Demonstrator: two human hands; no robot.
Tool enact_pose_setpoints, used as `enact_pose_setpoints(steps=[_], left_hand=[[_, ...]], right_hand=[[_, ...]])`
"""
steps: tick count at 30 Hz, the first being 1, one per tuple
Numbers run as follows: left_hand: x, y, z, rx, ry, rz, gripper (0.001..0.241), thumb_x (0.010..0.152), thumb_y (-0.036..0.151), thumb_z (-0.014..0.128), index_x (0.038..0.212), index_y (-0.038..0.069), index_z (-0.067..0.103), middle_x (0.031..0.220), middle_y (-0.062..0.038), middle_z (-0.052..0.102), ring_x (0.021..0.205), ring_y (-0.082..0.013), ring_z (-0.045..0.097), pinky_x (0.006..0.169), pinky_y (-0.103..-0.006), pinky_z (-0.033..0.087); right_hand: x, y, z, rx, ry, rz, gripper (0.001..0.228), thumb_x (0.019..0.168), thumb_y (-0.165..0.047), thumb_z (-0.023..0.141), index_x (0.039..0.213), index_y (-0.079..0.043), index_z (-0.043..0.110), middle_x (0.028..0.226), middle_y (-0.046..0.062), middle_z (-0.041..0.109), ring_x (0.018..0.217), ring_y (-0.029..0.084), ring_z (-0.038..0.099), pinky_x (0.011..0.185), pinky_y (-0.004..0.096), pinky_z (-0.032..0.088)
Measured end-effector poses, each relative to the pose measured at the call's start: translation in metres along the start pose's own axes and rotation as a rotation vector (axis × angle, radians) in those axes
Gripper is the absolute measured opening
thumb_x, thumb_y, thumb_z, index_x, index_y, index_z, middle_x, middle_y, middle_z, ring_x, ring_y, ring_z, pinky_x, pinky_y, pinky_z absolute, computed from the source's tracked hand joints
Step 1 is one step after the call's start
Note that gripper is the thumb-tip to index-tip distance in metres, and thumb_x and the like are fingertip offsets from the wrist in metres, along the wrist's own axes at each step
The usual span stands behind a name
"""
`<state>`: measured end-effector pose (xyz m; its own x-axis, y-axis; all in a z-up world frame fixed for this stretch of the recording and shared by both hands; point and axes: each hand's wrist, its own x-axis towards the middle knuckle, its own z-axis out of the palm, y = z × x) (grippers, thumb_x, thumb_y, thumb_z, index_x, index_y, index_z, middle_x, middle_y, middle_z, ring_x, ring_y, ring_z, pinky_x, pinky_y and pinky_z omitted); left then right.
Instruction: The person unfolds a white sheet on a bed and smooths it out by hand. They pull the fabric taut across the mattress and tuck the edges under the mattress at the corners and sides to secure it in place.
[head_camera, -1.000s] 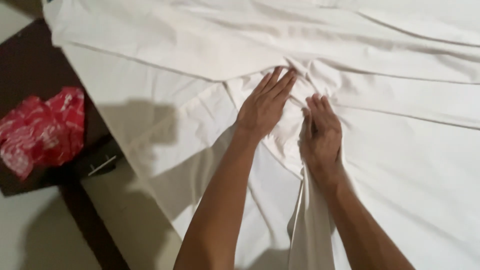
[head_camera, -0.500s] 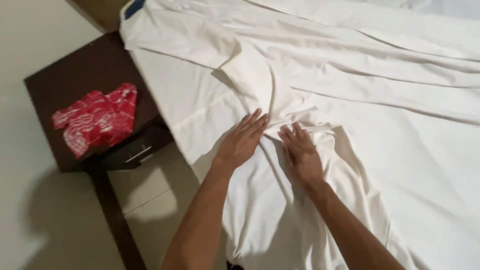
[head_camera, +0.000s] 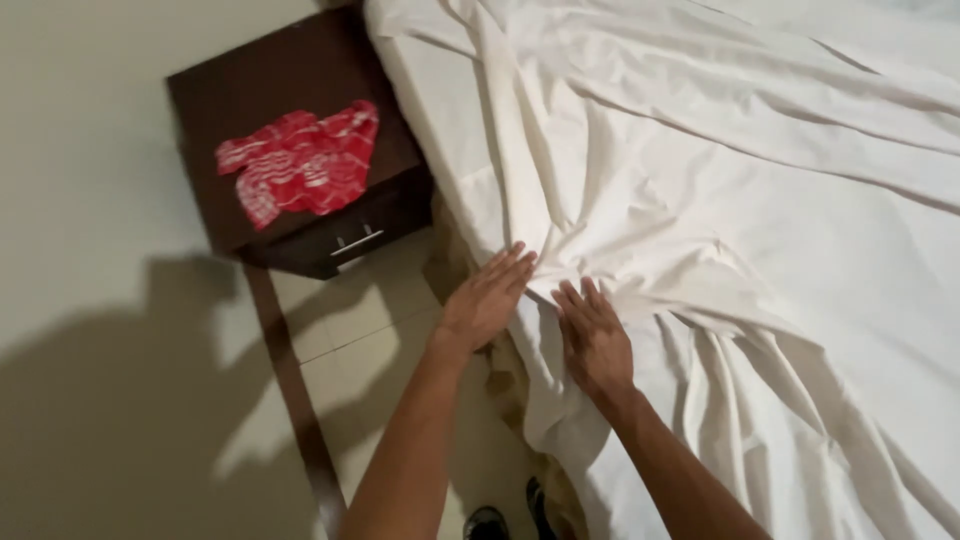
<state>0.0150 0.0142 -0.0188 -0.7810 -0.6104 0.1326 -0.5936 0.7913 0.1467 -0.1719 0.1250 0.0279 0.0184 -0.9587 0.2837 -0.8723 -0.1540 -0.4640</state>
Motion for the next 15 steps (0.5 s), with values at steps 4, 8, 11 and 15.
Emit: enact_pose_setpoints(steps=[4, 8, 11, 15], left_hand=[[-0.03, -0.007, 0.01, -0.163, -0.016, -0.015, 0.05, 0.1, 0.009, 0.043, 0.15, 0.0, 0.047, 0.163, -0.006, 0.038, 0.154, -0.0215, 0.026, 0.128, -0.0353, 0.019], [-0.046, -0.011, -0.007, -0.052, -0.135, -0.048, 0.053, 0.098, 0.007, 0.044, 0.15, 0.001, 0.047, 0.166, -0.006, 0.036, 0.157, -0.0207, 0.023, 0.13, -0.0337, 0.018], [-0.051, -0.003, 0.008, -0.123, -0.054, -0.077, 0.056, 0.096, 0.005, 0.044, 0.152, 0.003, 0.047, 0.166, -0.006, 0.036, 0.156, -0.0202, 0.023, 0.129, -0.0346, 0.018], [-0.056, 0.012, 0.003, -0.087, 0.045, -0.1, 0.055, 0.098, 0.004, 0.044, 0.152, 0.002, 0.047, 0.166, -0.005, 0.038, 0.156, -0.0204, 0.027, 0.13, -0.0346, 0.023]], right_hand=[[-0.022, -0.021, 0.021, -0.024, -0.012, -0.002, 0.029, 0.103, -0.018, 0.057, 0.128, -0.009, 0.07, 0.136, 0.011, 0.068, 0.139, 0.034, 0.055, 0.117, 0.045, 0.043], [-0.019, -0.048, 0.021, 0.003, 0.001, 0.01, 0.029, 0.104, -0.017, 0.057, 0.128, -0.007, 0.071, 0.135, 0.012, 0.069, 0.138, 0.036, 0.055, 0.112, 0.045, 0.044], [-0.023, -0.045, 0.025, -0.023, 0.018, -0.002, 0.03, 0.104, -0.016, 0.056, 0.128, -0.006, 0.071, 0.135, 0.013, 0.069, 0.137, 0.037, 0.056, 0.113, 0.045, 0.044], [-0.025, -0.043, 0.021, -0.031, 0.029, -0.018, 0.028, 0.104, -0.015, 0.059, 0.128, -0.009, 0.071, 0.135, 0.012, 0.069, 0.136, 0.035, 0.057, 0.113, 0.044, 0.046]])
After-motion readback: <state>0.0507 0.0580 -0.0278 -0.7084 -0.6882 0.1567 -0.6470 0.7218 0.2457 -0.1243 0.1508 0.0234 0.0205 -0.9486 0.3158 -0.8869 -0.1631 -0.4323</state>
